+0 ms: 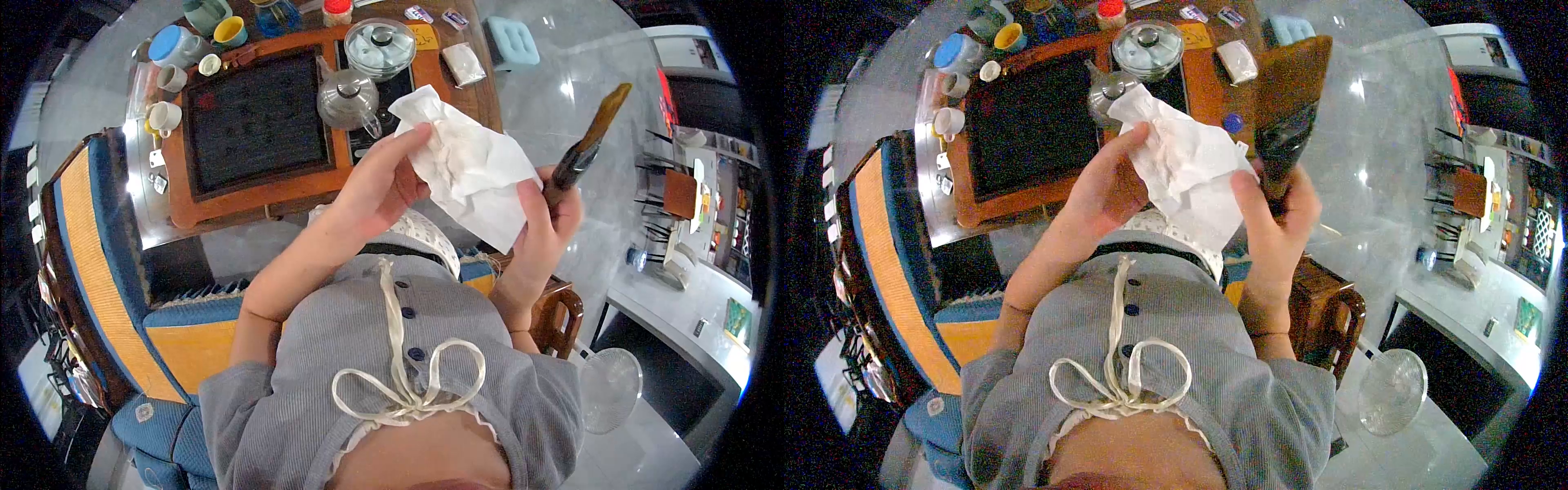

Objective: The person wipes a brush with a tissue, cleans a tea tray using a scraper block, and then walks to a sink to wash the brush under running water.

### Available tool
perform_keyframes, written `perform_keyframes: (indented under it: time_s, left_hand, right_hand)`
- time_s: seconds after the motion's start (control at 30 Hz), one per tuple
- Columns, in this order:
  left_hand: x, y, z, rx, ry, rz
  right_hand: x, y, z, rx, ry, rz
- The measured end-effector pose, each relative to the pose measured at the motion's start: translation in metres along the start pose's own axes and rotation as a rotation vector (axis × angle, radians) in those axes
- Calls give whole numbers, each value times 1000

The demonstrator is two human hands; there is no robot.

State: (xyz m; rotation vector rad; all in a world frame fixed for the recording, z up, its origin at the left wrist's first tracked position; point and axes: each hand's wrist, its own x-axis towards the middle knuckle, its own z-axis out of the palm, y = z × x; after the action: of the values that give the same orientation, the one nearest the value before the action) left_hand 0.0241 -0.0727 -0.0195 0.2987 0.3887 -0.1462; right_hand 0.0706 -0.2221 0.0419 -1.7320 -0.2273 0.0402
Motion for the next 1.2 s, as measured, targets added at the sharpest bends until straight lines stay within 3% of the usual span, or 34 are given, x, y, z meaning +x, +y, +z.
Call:
perform_keyframes:
  time_s: [0.33, 0.53, 0.67, 0.7, 0.77, 0.87, 0.9, 1.0, 1.03, 1.13, 1.17, 1.2]
  left_hand:
    - [1, -3, 8, -49, -71, -65]
    - [3, 8, -16, -100, -490, 27]
    - [-1, 2, -28, -29, -147, 201]
    - [-10, 4, -18, 139, -46, 253]
    - [-5, -10, -65, 394, 90, 324]
    - [-20, 4, -68, 176, 250, 332]
    - [-27, 9, -65, 117, 279, 331]
    - [-35, 6, -90, 120, 592, 339]
    - [-38, 8, -101, 149, 537, 339]
    - [-53, 15, -113, 29, 789, 338]
    - [-57, 21, -114, -108, 873, 369]
    - [-61, 26, -127, -100, 873, 385]
  right_hand:
    - [10, 12, -13, -43, 3, -47]
    - [18, 28, 9, -210, -255, -25]
    - [15, 30, 46, -189, -509, 50]
    - [15, 32, 55, -139, -581, 87]
    - [14, 49, 72, -73, -697, 140]
    - [18, 68, 102, 21, -846, 219]
    - [21, 78, 109, -77, -951, 254]
    - [14, 97, 128, -107, -1106, 289]
    - [8, 107, 134, -68, -1165, 327]
    - [-14, 112, 156, -50, -1187, 270]
    - [-18, 108, 161, -77, -1209, 373]
    - [-20, 111, 166, -77, -1182, 328]
